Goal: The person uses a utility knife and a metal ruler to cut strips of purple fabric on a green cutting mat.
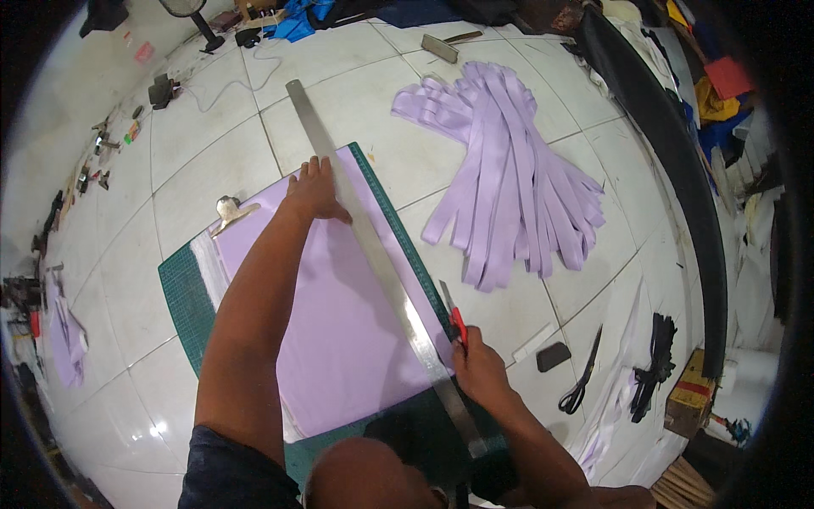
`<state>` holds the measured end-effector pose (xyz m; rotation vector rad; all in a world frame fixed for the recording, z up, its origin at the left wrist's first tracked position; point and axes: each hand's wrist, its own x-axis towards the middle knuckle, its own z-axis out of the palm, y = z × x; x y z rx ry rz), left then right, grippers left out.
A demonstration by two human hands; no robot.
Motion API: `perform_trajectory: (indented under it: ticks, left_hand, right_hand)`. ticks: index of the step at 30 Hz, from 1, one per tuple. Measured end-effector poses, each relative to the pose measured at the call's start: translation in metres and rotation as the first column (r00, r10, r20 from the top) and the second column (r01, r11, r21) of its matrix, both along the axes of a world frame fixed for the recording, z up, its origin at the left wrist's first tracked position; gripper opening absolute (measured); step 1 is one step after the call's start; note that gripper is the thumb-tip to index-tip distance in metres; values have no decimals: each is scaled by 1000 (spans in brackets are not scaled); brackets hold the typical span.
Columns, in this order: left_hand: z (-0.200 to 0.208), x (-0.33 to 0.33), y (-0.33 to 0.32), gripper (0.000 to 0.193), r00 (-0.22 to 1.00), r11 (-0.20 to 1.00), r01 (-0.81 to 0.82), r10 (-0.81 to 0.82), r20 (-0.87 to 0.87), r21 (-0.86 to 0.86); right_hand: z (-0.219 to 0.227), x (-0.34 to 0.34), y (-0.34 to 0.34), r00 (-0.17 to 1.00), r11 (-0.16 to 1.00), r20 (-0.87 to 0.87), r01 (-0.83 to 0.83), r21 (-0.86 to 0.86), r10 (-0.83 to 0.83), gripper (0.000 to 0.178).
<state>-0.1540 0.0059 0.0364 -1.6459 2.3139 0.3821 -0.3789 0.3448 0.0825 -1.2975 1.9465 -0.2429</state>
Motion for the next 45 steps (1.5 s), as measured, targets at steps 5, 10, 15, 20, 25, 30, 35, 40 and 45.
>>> perform_trajectory:
  ticks: [5, 10, 15, 20, 25, 30, 35, 40, 45]
  left_hand:
    - [-4, -3, -4, 148, 1000, 992, -11, 8, 21, 123]
    - [-10, -9, -6, 150, 999, 994, 6, -9, 33, 105]
    - [-9, -7, -4, 145, 1000, 998, 10, -10, -2, 58]
    - [-13, -5, -4, 134, 1000, 1000, 27, -27, 10, -5]
    - [-13, -6, -5, 126, 999, 1000, 25, -25, 35, -8]
    - [-11, -10, -9, 127, 997, 999, 35, -36, 68, 10]
    - [-3, -14, -11, 151, 990, 995, 20, -34, 137, 100]
    - [9, -12, -9, 153, 993, 988, 10, -28, 117, 154]
    - [5, -14, -9, 152, 997, 993, 31, -39, 64, 115]
  right_hand:
    - [-20, 25, -97, 995, 992, -43, -98, -80, 95, 24]
    - [-33, 54, -210, 991, 984, -35, -136, -118, 133, 27]
    - [-48, 83, -280, 982, 939, -17, -185, -289, 188, 29]
    - [-53, 96, -303, 975, 942, -66, -221, -253, 211, 29]
    - [-48, 100, -310, 973, 960, -71, -228, -160, 219, 29]
    - [-34, 97, -321, 971, 965, -37, -241, -105, 238, 26]
    - [-35, 82, -277, 973, 973, -5, -230, 5, 230, 28]
    - [-26, 66, -202, 976, 948, 6, -213, 238, 218, 27]
    - [-21, 46, -139, 975, 911, -16, -203, 360, 223, 26]
